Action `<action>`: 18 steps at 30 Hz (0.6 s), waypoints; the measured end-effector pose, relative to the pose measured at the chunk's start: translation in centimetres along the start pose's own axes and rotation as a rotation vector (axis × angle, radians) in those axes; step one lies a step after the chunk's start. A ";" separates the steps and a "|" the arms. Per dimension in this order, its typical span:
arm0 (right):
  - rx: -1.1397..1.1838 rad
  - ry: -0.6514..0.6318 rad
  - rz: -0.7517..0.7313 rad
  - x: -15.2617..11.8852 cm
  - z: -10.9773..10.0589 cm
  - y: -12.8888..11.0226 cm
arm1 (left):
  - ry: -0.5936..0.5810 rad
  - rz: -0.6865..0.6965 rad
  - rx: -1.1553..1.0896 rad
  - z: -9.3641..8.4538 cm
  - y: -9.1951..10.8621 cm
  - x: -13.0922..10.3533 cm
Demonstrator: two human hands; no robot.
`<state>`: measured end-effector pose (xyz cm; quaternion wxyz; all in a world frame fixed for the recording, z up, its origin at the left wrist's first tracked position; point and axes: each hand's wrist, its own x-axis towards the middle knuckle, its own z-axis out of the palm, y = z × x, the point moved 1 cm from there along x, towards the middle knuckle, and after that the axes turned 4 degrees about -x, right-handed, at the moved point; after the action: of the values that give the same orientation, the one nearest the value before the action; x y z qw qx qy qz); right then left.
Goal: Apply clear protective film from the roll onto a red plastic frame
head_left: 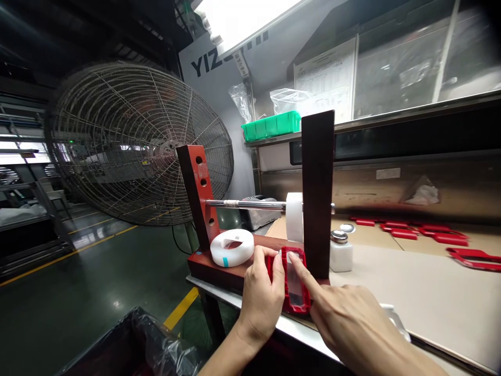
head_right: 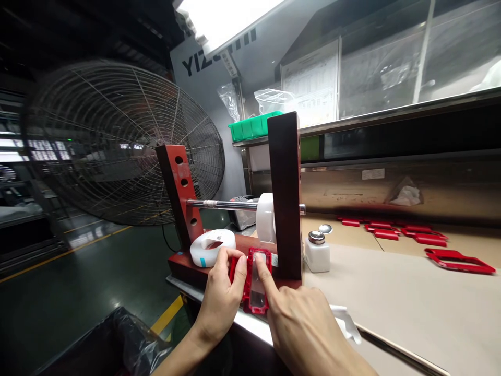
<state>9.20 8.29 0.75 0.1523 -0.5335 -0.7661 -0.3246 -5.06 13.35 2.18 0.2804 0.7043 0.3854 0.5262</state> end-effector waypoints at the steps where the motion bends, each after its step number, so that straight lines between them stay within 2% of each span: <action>1: -0.011 -0.063 0.011 0.3 -0.2 0.0 | -0.004 0.005 -0.003 0.0 -0.1 0.0; 4: -0.029 -0.201 0.039 1.1 -1.0 0.1 | -0.018 0.019 -0.009 0.0 -0.2 0.1; 6: -0.019 -0.219 0.035 1.3 -1.2 0.2 | -0.024 0.018 -0.011 0.1 -0.2 0.2; 8: 0.010 -0.143 0.015 1.1 -1.0 0.2 | -0.017 0.004 -0.014 0.1 -0.1 0.2; 11: 0.034 0.061 -0.013 0.6 -0.2 0.2 | 0.009 -0.032 -0.018 0.1 0.1 0.4; 13: 0.016 0.123 -0.009 0.2 0.3 0.1 | 0.014 -0.047 -0.020 0.0 0.3 0.4; 15: -0.034 0.080 0.003 0.1 0.4 0.1 | 0.003 -0.047 -0.022 -0.1 0.3 0.4; 18: -0.152 -0.074 0.000 0.4 -0.3 0.0 | -0.018 -0.045 -0.031 -0.1 0.0 0.3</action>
<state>9.07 8.39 1.16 0.0829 -0.5551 -0.7443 -0.3619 -5.06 13.57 2.39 0.3064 0.6957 0.3905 0.5193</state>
